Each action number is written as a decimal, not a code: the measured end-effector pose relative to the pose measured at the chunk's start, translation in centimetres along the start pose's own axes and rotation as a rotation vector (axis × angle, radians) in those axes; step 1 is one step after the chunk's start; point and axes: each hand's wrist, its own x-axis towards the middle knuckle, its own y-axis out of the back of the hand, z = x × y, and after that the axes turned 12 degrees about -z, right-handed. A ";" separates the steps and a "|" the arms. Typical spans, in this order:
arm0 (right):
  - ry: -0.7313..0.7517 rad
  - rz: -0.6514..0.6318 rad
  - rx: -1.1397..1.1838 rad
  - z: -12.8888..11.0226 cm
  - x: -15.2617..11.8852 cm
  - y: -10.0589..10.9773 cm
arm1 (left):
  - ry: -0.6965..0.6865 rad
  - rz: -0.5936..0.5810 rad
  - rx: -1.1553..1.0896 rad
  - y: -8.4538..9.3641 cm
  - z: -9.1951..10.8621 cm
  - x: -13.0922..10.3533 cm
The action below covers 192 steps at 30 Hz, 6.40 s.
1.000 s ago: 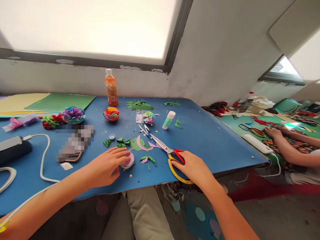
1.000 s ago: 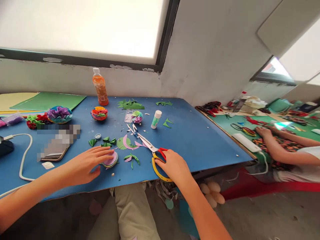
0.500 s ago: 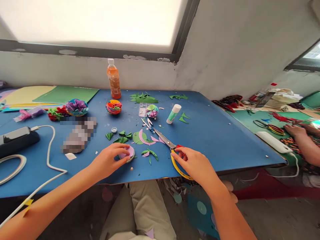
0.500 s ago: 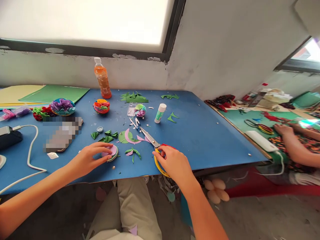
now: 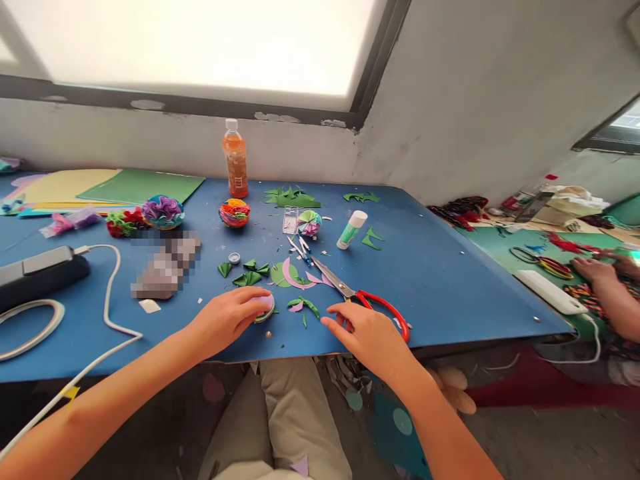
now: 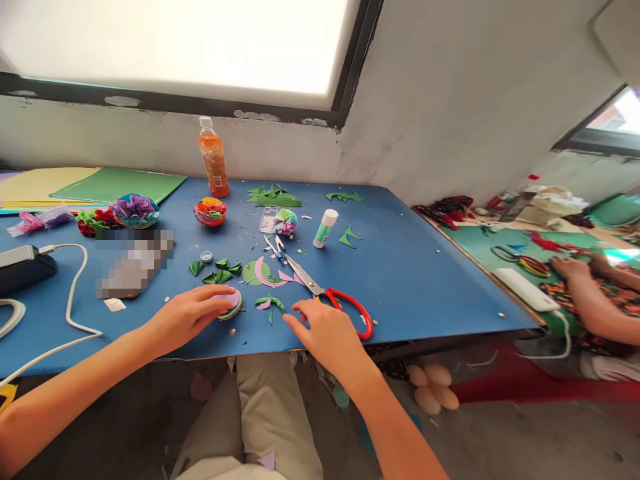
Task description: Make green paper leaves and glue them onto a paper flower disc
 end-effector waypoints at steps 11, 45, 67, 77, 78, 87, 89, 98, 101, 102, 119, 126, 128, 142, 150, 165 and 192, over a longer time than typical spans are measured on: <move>-0.026 -0.031 -0.207 -0.8 3.0 2.1 | -0.028 -0.203 0.015 1.1 -0.9 -0.6; 0.016 -0.078 -0.264 -1.3 14.1 5.4 | 0.665 0.003 -0.066 2.6 -6.9 2.3; 0.304 -0.063 -0.146 1.6 11.1 4.5 | 0.691 0.236 -0.460 4.2 -6.8 2.8; 0.490 -0.178 -0.269 -1.9 12.8 1.3 | 0.616 0.186 -0.526 3.7 -5.6 2.2; 0.496 -0.195 -0.279 -2.1 13.1 1.3 | 0.606 0.188 -0.532 3.8 -5.5 2.1; 0.739 0.122 -0.103 -2.6 12.9 -0.5 | 0.435 0.160 -0.765 3.9 -3.5 2.1; 0.786 0.264 0.000 -2.7 12.5 -0.3 | 0.407 0.133 -0.814 3.8 -3.0 2.2; 0.818 0.412 -0.297 -4.0 10.4 0.5 | 0.295 0.087 -0.879 3.0 -2.3 1.9; 0.832 0.427 -0.367 -4.2 10.0 0.5 | 0.281 0.052 -0.882 3.0 -2.0 1.9; 0.834 0.425 -0.377 -4.3 9.9 0.5 | 0.278 0.036 -0.877 3.0 -1.9 1.9; 0.815 0.407 -0.504 -5.4 8.5 -0.3 | 0.293 -0.001 -0.653 2.5 -1.1 2.2; 0.768 0.413 -0.518 -5.7 8.4 -0.8 | 0.363 -0.021 -0.712 2.5 -1.0 2.5; 0.779 0.444 -0.507 -5.6 8.5 -0.7 | 0.376 -0.005 -0.719 2.6 -1.0 2.4; 0.649 0.073 -0.018 -3.5 9.3 0.6 | 0.551 0.005 -0.523 3.4 -3.1 1.8; 0.564 -0.365 -0.008 -2.5 9.7 1.0 | 0.426 -0.165 -0.119 3.3 -3.8 1.1; 0.471 -0.383 0.048 -3.3 10.0 0.5 | -0.145 -0.044 -0.030 0.6 -2.2 1.7; 0.329 -0.486 0.105 -2.4 10.6 1.4 | -0.247 -0.092 0.099 0.4 -2.0 2.0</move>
